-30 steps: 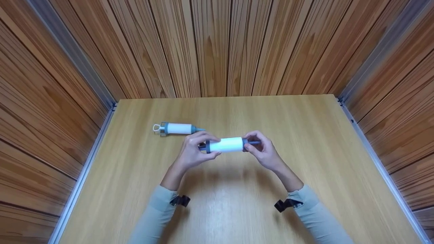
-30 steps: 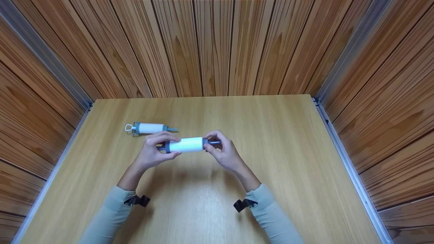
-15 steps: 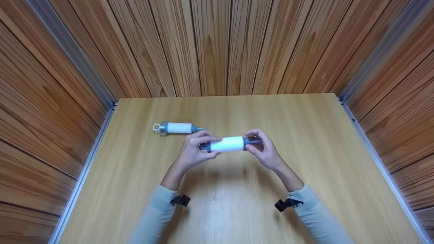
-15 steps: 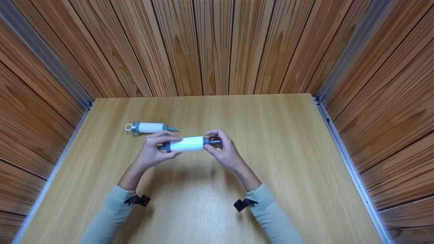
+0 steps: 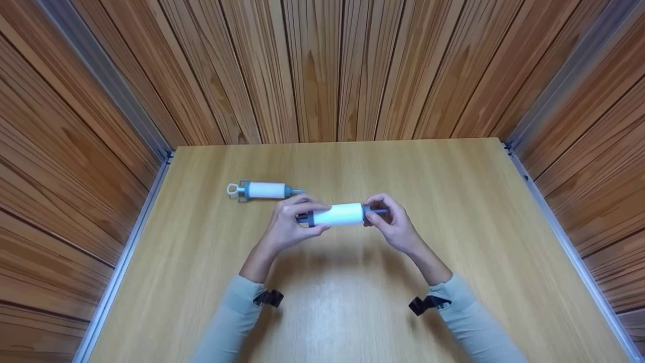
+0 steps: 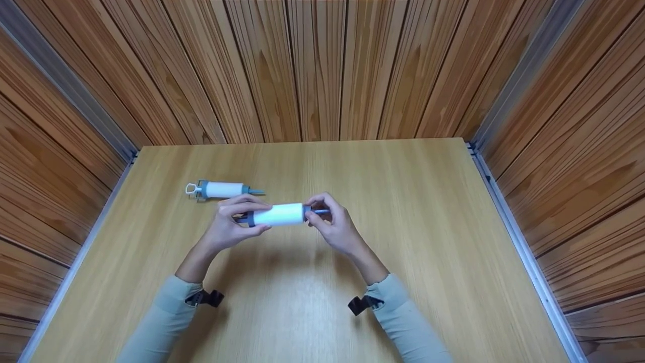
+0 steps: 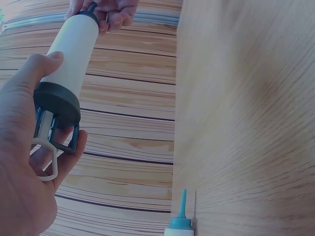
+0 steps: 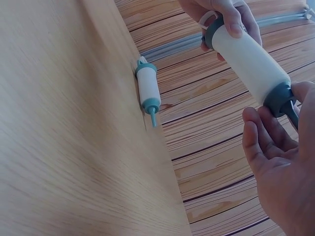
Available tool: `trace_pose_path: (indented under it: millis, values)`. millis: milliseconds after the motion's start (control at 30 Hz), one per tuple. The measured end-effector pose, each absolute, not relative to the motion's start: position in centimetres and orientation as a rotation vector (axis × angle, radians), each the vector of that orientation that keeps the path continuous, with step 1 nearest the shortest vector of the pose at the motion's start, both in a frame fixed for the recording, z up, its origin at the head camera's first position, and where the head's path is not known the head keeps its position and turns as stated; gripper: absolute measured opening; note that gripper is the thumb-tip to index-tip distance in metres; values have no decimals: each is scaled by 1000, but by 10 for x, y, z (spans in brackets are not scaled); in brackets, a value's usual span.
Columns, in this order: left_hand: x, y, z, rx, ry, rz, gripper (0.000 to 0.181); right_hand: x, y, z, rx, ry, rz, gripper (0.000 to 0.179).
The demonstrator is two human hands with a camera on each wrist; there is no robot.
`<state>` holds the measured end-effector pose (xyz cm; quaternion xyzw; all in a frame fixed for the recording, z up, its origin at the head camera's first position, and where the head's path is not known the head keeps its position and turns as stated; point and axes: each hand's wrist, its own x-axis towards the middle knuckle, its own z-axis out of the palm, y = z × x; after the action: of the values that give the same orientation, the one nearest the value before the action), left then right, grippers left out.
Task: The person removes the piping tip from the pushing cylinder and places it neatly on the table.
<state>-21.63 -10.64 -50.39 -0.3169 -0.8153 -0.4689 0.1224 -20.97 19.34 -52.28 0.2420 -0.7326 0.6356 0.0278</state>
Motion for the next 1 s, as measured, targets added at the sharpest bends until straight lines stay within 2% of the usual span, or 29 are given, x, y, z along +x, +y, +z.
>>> trace_pose_path:
  millis: [633, 1000]
  values:
    - [-215, -108, -506, -948, -2351, -1355, 33, -209, 192, -529, 873, -2129, 1972, 32]
    - [-216, -108, -506, -932, -2361, -1329, 34, -209, 190, -524, 764, -2264, 1941, 22]
